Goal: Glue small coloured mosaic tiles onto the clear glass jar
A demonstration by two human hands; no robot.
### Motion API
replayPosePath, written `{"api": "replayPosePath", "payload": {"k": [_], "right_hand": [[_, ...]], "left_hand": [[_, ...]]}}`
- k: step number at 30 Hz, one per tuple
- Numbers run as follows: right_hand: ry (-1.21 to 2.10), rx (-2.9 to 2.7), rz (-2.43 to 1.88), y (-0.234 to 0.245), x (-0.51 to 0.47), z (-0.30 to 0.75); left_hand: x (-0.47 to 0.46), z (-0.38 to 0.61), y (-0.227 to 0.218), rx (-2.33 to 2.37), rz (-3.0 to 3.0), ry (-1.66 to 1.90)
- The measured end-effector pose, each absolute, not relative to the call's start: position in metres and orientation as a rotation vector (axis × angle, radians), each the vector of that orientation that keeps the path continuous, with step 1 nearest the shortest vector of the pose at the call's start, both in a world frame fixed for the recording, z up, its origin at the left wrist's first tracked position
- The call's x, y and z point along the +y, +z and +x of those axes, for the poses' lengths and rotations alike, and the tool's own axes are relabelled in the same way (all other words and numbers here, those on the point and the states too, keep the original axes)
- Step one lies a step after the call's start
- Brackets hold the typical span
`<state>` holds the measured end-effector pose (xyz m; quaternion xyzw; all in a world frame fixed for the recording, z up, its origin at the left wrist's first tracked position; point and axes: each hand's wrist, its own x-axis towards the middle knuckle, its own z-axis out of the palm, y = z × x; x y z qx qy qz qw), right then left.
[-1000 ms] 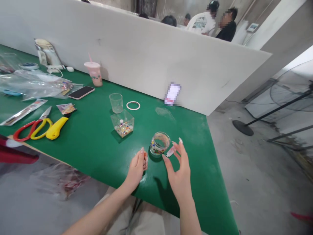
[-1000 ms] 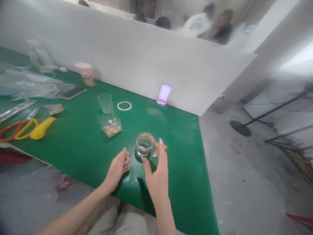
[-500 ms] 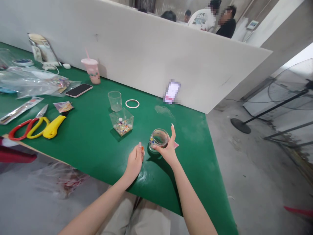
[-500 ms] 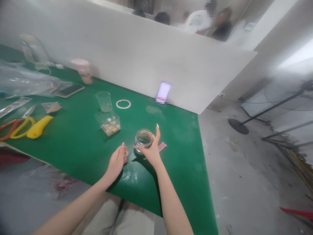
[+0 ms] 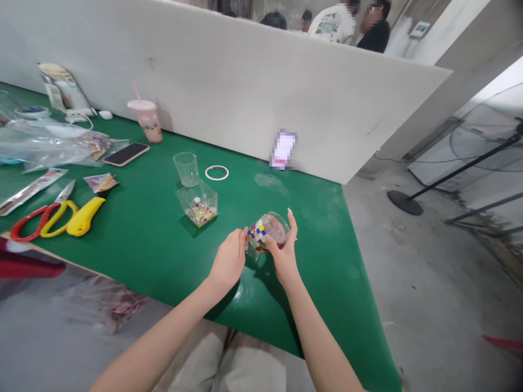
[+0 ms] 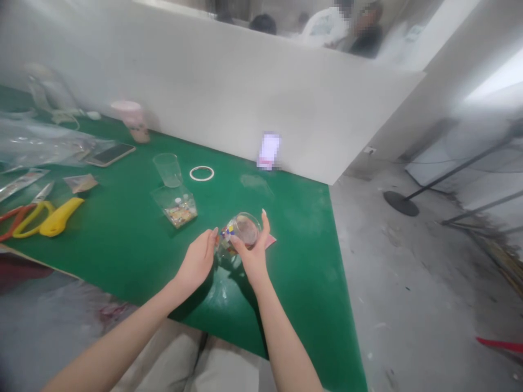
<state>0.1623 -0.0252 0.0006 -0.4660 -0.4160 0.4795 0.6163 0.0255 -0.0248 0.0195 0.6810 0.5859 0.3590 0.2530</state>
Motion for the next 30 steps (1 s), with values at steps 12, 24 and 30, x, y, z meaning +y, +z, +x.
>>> {"api": "replayPosePath", "payload": {"k": [12, 24, 30], "right_hand": [[1.080, -0.987, -1.022, 0.010, -0.031, 0.159], [1.062, -0.935, -1.019, 0.012, -0.033, 0.160], [1.144, -0.880, -1.000, 0.006, -0.033, 0.162]], "left_hand": [[-0.027, 0.030, 0.023, 1.738, 1.934, 0.729], [-0.028, 0.034, 0.038, 1.883, 2.186, 0.396], [-0.023, 0.030, 0.033, 1.841, 2.222, 0.535]]}}
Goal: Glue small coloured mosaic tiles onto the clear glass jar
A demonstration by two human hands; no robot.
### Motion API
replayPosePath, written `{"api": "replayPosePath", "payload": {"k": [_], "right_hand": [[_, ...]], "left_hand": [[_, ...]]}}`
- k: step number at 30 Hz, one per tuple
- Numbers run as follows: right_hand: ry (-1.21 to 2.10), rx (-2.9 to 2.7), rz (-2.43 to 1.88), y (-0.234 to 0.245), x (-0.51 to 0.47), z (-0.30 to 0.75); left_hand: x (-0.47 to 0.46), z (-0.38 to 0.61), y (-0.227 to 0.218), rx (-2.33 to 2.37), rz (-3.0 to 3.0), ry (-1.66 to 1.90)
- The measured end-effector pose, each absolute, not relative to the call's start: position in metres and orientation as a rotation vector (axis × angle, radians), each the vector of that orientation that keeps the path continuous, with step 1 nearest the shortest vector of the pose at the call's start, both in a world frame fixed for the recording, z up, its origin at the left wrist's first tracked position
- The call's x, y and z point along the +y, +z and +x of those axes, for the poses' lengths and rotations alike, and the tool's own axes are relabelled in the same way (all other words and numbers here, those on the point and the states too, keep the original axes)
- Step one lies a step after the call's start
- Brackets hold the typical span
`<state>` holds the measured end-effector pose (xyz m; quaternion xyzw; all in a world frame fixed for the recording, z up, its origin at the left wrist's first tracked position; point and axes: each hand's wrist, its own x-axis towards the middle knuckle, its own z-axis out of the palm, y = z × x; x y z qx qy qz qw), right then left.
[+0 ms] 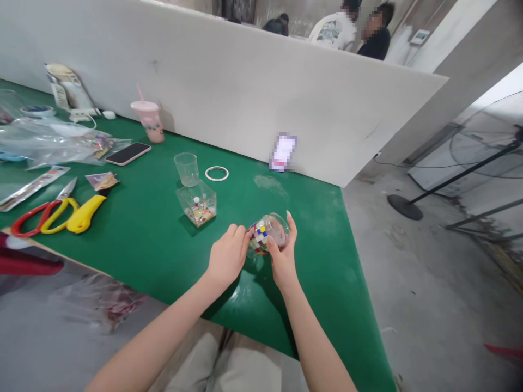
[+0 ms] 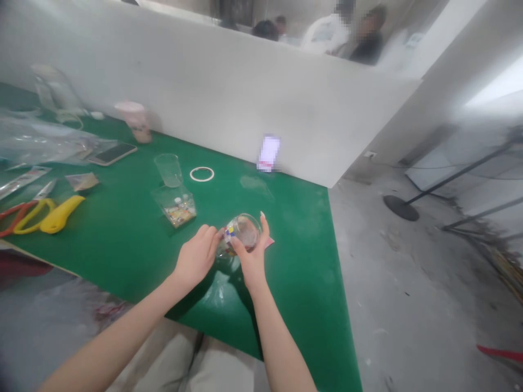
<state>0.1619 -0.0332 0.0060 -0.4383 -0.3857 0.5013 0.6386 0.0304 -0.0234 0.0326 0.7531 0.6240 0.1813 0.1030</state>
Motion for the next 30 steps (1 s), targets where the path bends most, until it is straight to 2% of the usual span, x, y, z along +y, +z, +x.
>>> {"api": "replayPosePath", "payload": {"k": [8, 14, 20, 30], "right_hand": [[1.325, -0.758, -0.975, 0.007, -0.032, 0.161], [1.439, -0.732, -0.872, 0.002, -0.029, 0.164], [1.455, -0.713, -0.830, 0.001, -0.033, 0.162], [1.420, -0.724, -0.893, 0.003, -0.035, 0.158]], "left_hand": [[-0.022, 0.021, 0.026, 1.828, 2.191, 1.008], [-0.019, 0.014, 0.025, 1.873, 1.942, 1.172], [-0.021, 0.023, 0.014, 1.599, 1.814, 1.209], [-0.027, 0.028, 0.013, 1.498, 1.768, 1.206]]}}
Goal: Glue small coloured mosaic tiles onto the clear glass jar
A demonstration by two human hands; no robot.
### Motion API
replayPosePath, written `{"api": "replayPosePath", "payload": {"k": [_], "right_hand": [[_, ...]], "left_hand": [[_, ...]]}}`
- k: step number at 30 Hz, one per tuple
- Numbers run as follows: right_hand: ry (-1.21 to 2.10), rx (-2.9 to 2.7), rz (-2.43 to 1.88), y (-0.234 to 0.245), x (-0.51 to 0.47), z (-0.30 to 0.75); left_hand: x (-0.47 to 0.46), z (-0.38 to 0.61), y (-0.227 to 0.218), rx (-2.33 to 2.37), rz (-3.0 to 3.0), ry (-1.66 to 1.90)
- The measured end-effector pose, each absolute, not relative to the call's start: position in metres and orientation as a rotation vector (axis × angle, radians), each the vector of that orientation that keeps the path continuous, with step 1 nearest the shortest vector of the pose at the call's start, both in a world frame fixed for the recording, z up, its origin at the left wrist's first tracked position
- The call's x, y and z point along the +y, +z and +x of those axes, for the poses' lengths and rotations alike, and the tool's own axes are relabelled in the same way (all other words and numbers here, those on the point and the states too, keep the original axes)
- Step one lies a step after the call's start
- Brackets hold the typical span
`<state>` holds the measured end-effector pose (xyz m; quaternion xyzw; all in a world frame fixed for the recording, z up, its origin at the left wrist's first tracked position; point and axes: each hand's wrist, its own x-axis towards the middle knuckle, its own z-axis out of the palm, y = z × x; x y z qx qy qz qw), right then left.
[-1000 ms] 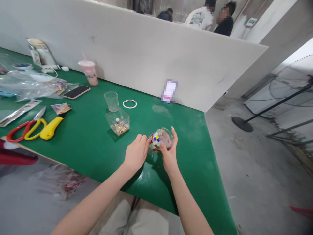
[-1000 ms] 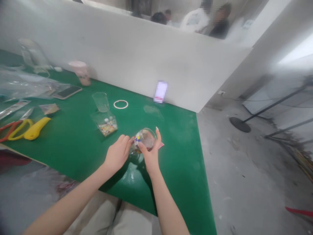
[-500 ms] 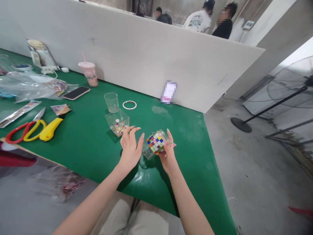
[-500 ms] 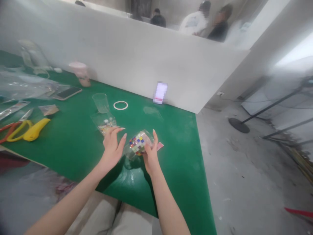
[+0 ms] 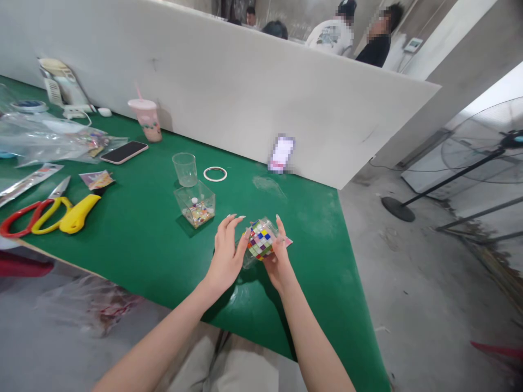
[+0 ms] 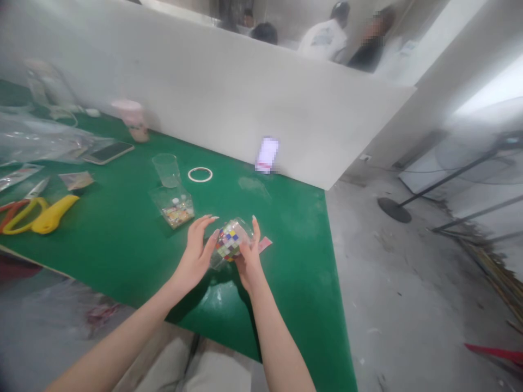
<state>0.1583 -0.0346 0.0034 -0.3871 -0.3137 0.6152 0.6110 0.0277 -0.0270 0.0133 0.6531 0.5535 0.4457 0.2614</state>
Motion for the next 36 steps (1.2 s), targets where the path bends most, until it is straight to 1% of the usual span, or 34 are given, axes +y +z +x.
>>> {"api": "replayPosePath", "payload": {"k": [5, 10, 20, 28, 36], "right_hand": [[1.414, -0.673, -0.889, 0.007, -0.036, 0.155], [1.405, -0.631, -0.865, 0.008, -0.037, 0.155], [1.419, -0.651, -0.867, 0.007, -0.037, 0.158], [1.468, -0.536, -0.793, 0.011, -0.036, 0.163], [1.406, -0.485, -0.783, 0.007, -0.033, 0.171]], "left_hand": [[-0.027, 0.031, 0.016, 1.453, 1.725, 1.213], [-0.029, 0.036, 0.023, 1.357, 1.609, 1.074], [-0.032, 0.042, 0.024, 1.365, 1.578, 1.057], [-0.030, 0.047, 0.022, 1.329, 1.559, 1.075], [-0.037, 0.041, 0.028, 0.957, 1.030, 1.193]]}}
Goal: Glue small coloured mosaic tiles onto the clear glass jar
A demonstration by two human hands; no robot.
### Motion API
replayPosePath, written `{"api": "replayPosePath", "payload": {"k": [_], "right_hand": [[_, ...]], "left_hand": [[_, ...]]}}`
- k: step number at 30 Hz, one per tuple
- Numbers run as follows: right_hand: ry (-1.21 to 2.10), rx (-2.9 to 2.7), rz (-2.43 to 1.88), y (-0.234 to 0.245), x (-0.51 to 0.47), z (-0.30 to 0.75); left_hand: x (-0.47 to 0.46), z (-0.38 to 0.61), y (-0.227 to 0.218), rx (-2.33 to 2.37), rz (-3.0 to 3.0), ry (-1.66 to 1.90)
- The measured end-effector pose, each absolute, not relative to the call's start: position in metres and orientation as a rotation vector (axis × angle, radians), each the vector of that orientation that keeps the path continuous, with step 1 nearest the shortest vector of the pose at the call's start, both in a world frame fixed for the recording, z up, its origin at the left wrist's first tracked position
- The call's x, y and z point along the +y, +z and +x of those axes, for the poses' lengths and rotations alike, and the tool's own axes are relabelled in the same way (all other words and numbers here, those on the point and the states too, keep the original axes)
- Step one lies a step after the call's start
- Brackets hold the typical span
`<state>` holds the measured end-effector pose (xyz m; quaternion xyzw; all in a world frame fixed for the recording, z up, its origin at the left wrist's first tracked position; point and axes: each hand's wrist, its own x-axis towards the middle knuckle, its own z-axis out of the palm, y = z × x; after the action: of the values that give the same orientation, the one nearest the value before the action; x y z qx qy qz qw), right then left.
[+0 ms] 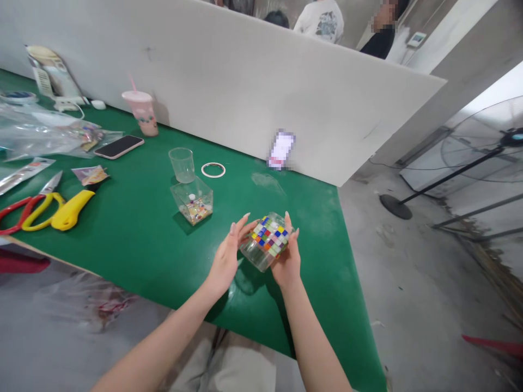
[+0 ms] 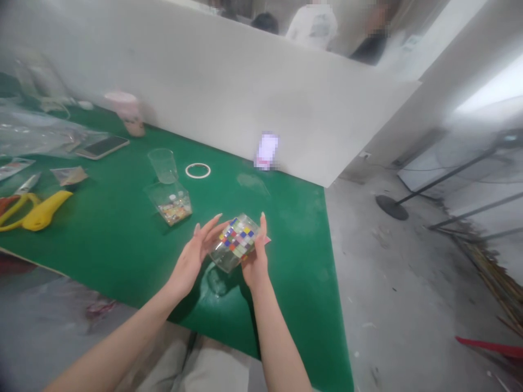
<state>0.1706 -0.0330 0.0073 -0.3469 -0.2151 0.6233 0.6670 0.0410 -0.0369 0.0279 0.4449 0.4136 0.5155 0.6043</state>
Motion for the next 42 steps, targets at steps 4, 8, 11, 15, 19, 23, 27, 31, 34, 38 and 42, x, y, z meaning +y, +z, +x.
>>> {"api": "replayPosePath", "payload": {"k": [4, 8, 11, 15, 19, 23, 27, 31, 34, 38, 42], "right_hand": [[1.400, -0.444, -0.756, 0.006, -0.032, 0.170], [1.378, -0.442, -0.758, 0.008, -0.032, 0.164], [1.343, -0.455, -0.784, 0.010, -0.032, 0.162], [1.318, -0.461, -0.814, 0.012, -0.032, 0.161], [1.293, -0.457, -0.842, 0.015, -0.031, 0.162], [1.242, -0.506, -0.876, 0.016, -0.031, 0.164], [1.248, -0.537, -0.898, 0.017, -0.031, 0.164], [1.246, -0.522, -0.911, 0.019, -0.031, 0.164], [1.243, -0.525, -0.902, 0.020, -0.031, 0.163], [1.240, -0.545, -0.905, 0.020, -0.032, 0.164], [1.260, -0.550, -0.882, 0.016, -0.032, 0.163]], "left_hand": [[-0.045, 0.045, 0.024, 0.962, 1.122, 1.253], [-0.050, 0.051, 0.022, 1.039, 1.289, 1.248], [-0.052, 0.053, 0.022, 1.089, 1.396, 1.205], [-0.055, 0.052, 0.020, 1.126, 1.493, 1.164], [-0.056, 0.045, 0.016, 1.103, 1.631, 1.143], [-0.057, 0.035, 0.017, 1.094, 1.772, 1.086], [-0.059, 0.033, 0.021, 1.100, 1.836, 1.050], [-0.060, 0.035, 0.022, 1.130, 1.842, 1.038], [-0.060, 0.036, 0.021, 1.139, 1.820, 1.039], [-0.059, 0.037, 0.022, 1.086, 1.714, 1.075], [-0.057, 0.037, 0.022, 1.047, 1.408, 1.194]]}}
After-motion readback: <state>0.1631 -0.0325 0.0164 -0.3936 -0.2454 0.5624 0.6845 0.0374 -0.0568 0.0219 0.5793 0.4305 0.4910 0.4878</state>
